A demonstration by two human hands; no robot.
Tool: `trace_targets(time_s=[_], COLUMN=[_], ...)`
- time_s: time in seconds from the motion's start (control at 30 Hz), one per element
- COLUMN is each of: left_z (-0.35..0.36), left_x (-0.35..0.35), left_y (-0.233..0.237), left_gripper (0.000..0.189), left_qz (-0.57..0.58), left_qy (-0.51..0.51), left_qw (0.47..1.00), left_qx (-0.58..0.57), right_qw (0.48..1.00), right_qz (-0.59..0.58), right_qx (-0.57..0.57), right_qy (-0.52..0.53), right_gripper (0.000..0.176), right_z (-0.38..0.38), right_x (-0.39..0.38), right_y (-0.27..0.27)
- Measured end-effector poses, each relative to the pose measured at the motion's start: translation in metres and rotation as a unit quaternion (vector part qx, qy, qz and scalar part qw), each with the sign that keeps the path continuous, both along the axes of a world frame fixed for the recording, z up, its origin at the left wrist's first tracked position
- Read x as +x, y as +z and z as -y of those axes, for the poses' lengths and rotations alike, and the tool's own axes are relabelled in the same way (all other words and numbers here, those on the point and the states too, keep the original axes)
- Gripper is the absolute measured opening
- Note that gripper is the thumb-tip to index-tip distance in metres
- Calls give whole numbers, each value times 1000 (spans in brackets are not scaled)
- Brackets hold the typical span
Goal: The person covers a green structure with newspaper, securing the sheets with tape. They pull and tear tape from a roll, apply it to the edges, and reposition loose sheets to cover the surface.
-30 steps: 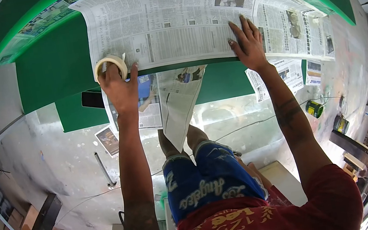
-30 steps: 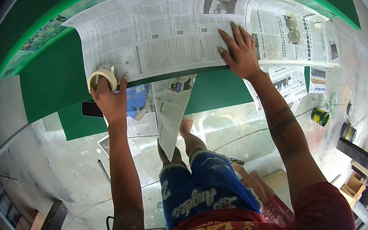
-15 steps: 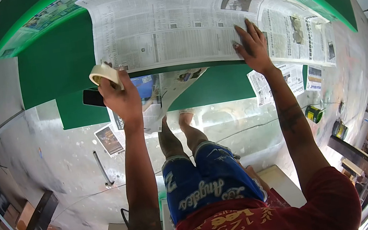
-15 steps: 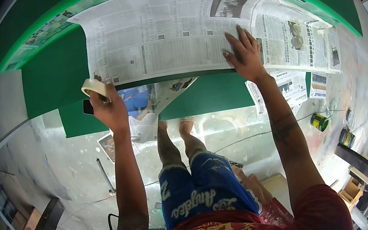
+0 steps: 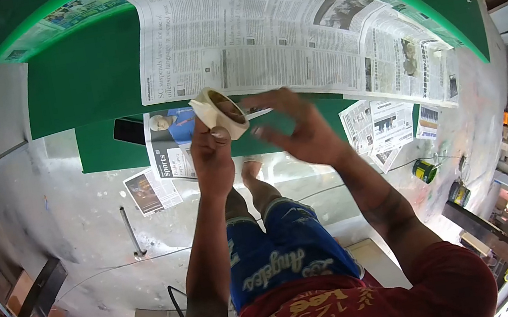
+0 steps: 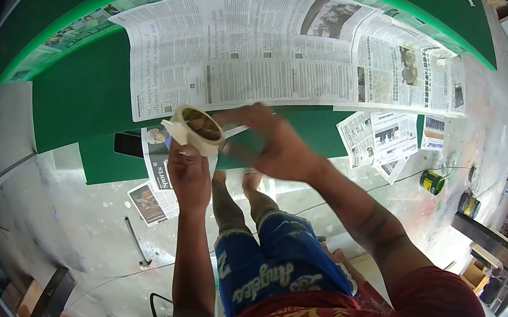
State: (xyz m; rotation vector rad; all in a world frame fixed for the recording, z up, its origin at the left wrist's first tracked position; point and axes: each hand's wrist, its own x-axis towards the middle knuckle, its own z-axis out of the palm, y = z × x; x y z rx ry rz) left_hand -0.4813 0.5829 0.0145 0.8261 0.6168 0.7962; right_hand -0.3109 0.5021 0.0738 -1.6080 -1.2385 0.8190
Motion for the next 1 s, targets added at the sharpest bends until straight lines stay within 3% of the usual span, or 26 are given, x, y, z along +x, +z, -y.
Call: trace_targets(time_s=[0.17,0.23,0.27,0.33,0.37,0.4,0.47,0.6,0.87,1.0], left_z=[0,-4,-7,-18,-21,-28,-40,-60,-86,-95], left_x=[-9,-13,-18,-25,-19,-21,-34,-52,-77,-88], left_y=[7,12,16,29,46,46,42,36,34,36], left_gripper=[48,29,29,30,35,35,38,31,7,6], left_qz=[-62,-72,-71,-251,-255,-251,-187,-215,-214,-196], left_qy=[-45,-48,-44,-7,93,93,60,-24,-40,-40], left_qw=[997,995,996,965,959,960,980,976,976,979], left_qx=[6,-43,-43,80,82,83,34,10,-1,-35], right_qw=[999,999,995,988,986,985,980,974,966,971], right_qz=[23,50,102,157,166,174,197,212,226,191], right_qx=[5,0,0,2,-6,-15,-18,-20,-38,-62], right_qy=[-24,-20,-12,-3,1,3,21,82,124,128], right_gripper=[41,40,39,38,35,33,33,30,31,31], right_z=[-4,-5,-5,-6,-7,-10,-17,-34,-57,-69], right_x=[-26,-25,-25,-25,-26,-26,-27,-39,-54,-64], right_y=[-15,-13,-9,-1,1,3,7,12,13,20])
